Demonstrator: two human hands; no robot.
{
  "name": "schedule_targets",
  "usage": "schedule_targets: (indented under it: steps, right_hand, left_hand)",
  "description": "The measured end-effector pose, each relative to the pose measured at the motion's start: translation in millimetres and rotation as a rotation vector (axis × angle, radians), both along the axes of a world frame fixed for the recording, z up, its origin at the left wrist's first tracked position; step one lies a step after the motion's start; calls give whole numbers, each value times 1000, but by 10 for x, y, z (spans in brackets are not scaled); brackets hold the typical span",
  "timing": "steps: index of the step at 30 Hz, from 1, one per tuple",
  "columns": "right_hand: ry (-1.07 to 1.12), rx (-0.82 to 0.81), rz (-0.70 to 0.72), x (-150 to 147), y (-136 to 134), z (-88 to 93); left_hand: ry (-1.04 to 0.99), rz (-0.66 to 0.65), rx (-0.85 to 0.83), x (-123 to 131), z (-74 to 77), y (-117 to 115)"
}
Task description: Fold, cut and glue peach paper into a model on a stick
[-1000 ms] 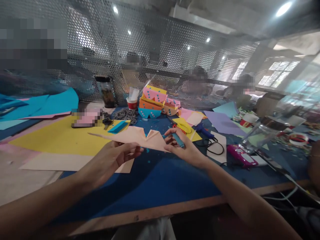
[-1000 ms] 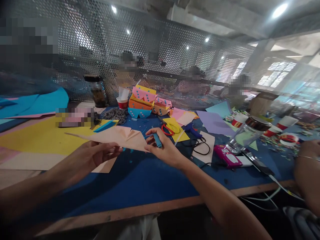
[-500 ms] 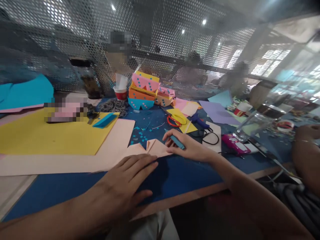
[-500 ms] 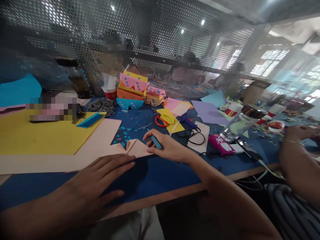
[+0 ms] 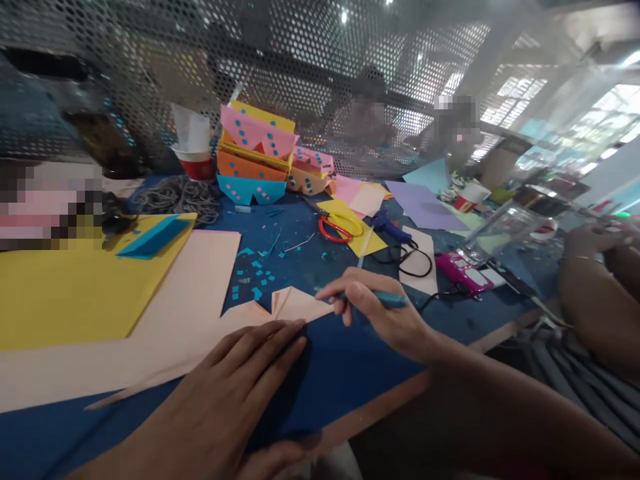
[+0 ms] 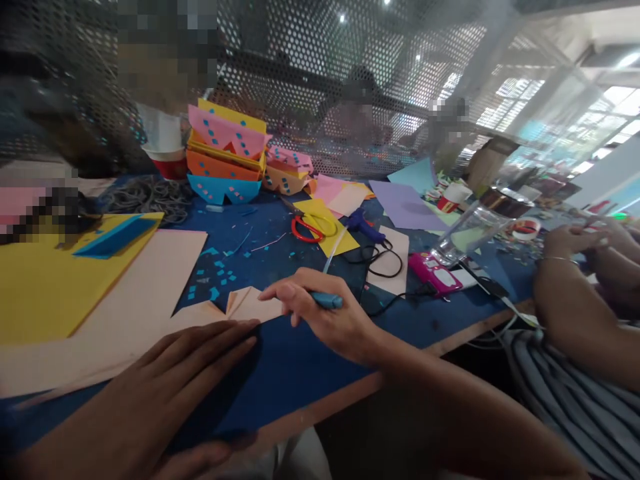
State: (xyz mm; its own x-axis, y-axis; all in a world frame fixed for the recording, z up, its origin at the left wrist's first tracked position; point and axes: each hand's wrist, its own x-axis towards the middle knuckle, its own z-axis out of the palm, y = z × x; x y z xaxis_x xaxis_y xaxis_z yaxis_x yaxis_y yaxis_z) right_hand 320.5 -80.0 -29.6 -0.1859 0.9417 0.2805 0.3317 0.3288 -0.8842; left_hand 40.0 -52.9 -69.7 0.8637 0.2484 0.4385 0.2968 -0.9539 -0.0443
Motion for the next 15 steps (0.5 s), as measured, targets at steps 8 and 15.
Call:
schedule_targets:
  steps: [8,15]
  right_hand:
    - [31,-216,-139,-90,8,-168]
    - [-218,-66,-219,-74,-21,-149]
  left_hand:
    - [32,-57,4,-88,-285,91]
    - [12,-70,23,-114,-374,111]
